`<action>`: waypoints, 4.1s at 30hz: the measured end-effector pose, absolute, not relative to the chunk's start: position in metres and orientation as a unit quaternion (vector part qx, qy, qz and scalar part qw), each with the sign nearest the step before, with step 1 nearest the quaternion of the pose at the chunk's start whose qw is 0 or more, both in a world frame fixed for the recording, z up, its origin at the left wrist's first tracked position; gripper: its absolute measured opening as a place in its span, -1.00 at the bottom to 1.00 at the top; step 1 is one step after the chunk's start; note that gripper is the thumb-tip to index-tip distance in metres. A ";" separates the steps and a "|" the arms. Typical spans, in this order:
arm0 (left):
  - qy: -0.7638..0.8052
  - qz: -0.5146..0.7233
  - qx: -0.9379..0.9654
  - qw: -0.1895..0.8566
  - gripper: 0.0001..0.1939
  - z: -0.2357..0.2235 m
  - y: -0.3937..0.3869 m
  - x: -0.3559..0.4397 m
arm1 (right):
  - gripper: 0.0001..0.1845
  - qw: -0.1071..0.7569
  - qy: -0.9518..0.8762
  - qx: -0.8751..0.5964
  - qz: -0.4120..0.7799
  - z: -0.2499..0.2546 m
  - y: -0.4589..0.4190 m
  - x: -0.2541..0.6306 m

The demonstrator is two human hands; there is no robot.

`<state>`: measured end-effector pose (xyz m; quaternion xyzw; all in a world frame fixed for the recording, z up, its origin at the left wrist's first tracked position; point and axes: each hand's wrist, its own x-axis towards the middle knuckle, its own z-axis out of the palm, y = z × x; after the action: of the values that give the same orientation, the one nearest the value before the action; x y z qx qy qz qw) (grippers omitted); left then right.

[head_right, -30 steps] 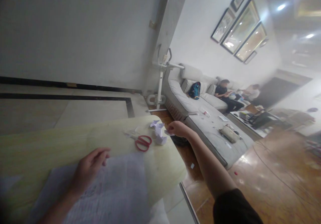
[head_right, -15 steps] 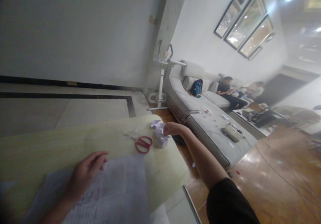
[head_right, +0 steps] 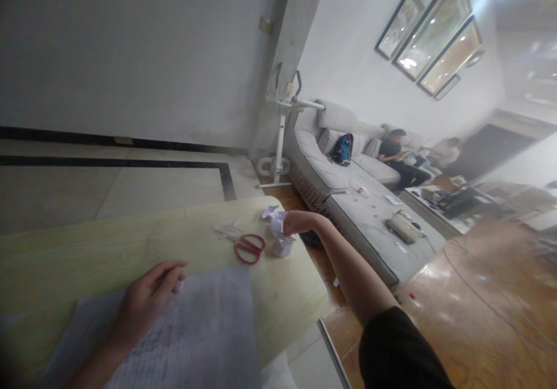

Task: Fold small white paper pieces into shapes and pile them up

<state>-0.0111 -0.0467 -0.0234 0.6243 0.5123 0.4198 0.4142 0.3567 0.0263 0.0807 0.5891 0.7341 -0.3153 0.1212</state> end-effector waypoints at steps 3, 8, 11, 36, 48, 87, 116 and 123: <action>0.511 0.418 0.627 0.414 -0.67 -0.024 -0.047 -0.012 | -0.84 0.119 0.728 0.591 -0.326 0.077 0.025 0.357; 0.509 0.420 0.623 0.419 -0.69 -0.020 -0.048 -0.011 | -0.87 0.101 0.713 0.603 -0.343 0.074 0.020 0.359; 0.511 0.421 0.620 0.421 -0.68 -0.020 -0.049 -0.010 | -0.89 0.076 0.702 0.608 -0.363 0.072 0.014 0.360; 0.480 0.078 0.841 0.237 -0.62 0.019 -0.064 0.040 | -0.79 -0.303 0.658 0.581 -0.371 0.005 -0.082 0.342; 0.422 0.177 0.784 0.418 -0.62 0.002 -0.055 0.126 | -0.85 -0.443 0.616 0.588 -0.279 -0.009 -0.132 0.300; 0.441 0.487 0.538 0.528 -0.53 0.013 -0.065 0.042 | -0.70 -0.338 0.779 0.522 -0.073 0.051 -0.123 0.179; 0.463 0.446 0.642 0.418 -0.66 0.034 -0.074 0.040 | -0.87 -0.357 0.774 0.513 -0.101 0.062 -0.130 0.185; 0.475 0.454 0.676 0.333 -0.68 0.033 -0.075 0.041 | -0.87 -0.383 0.785 0.482 -0.068 0.064 -0.142 0.194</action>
<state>0.0409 -0.0746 0.0335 0.6762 0.4753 0.4539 0.3329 0.1940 -0.1418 0.0645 0.4816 0.7852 -0.0684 -0.3831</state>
